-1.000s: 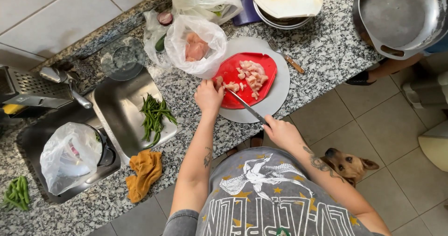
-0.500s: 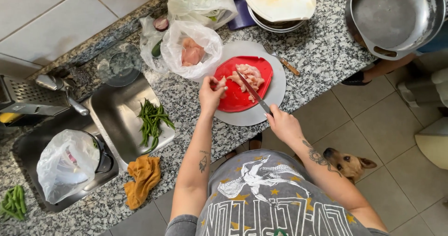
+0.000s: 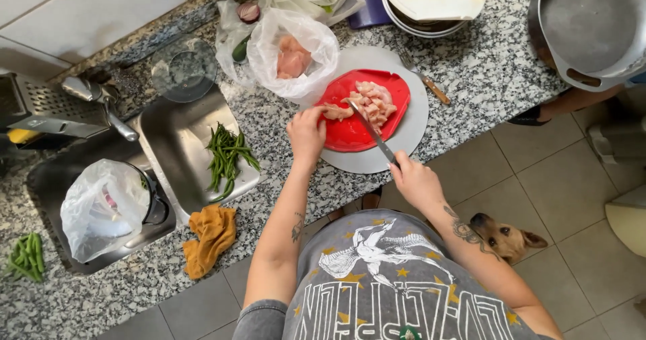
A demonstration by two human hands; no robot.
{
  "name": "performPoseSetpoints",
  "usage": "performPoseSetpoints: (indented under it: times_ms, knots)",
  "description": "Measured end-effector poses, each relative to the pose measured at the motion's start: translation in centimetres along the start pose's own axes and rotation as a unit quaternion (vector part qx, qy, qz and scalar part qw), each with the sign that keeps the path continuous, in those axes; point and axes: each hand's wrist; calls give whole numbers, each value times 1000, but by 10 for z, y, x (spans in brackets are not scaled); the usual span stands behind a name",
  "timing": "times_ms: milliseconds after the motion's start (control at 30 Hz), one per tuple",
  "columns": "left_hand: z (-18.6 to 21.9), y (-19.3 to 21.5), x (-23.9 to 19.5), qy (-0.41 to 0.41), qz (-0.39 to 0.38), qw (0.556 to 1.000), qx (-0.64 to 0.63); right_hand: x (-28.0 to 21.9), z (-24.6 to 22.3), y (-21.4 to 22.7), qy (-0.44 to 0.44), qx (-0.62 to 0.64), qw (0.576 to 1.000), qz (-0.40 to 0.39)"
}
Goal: The person cuts raw chicken pieces into smaller strips on a red cutting board using a knife. They retrieve additional chicken from a plastic bag and continue slicing. The person briefly pets a dog that approaches the workspace.
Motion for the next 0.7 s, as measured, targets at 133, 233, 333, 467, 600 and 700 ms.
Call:
performPoseSetpoints:
  times_ms: [133,233,333,467,600,700]
  knots:
    - [3,-14,5,-54,-4,997,51,4,-7,-8,13,-11,1000,-18]
    - [2,-24,4,-56,2,994,94,4,-8,-1,3,-14,1000,-14]
    - [6,-25,3,-57,23,993,103,0,-4,9,-5,-2,1000,6]
    - [10,-25,5,-116,24,989,93,-3,9,21,-64,47,996,37]
    - [0,-6,6,-89,40,990,99,-9,34,22,-109,58,991,58]
    - [-10,-21,9,-80,49,990,104,-16,27,37,-128,78,987,64]
Point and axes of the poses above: each hand's wrist, its own x-axis towards the middle knuckle, its own y-axis out of the back of the hand, z = x × y, and after that the axes turned 6 degrees about x, right-handed
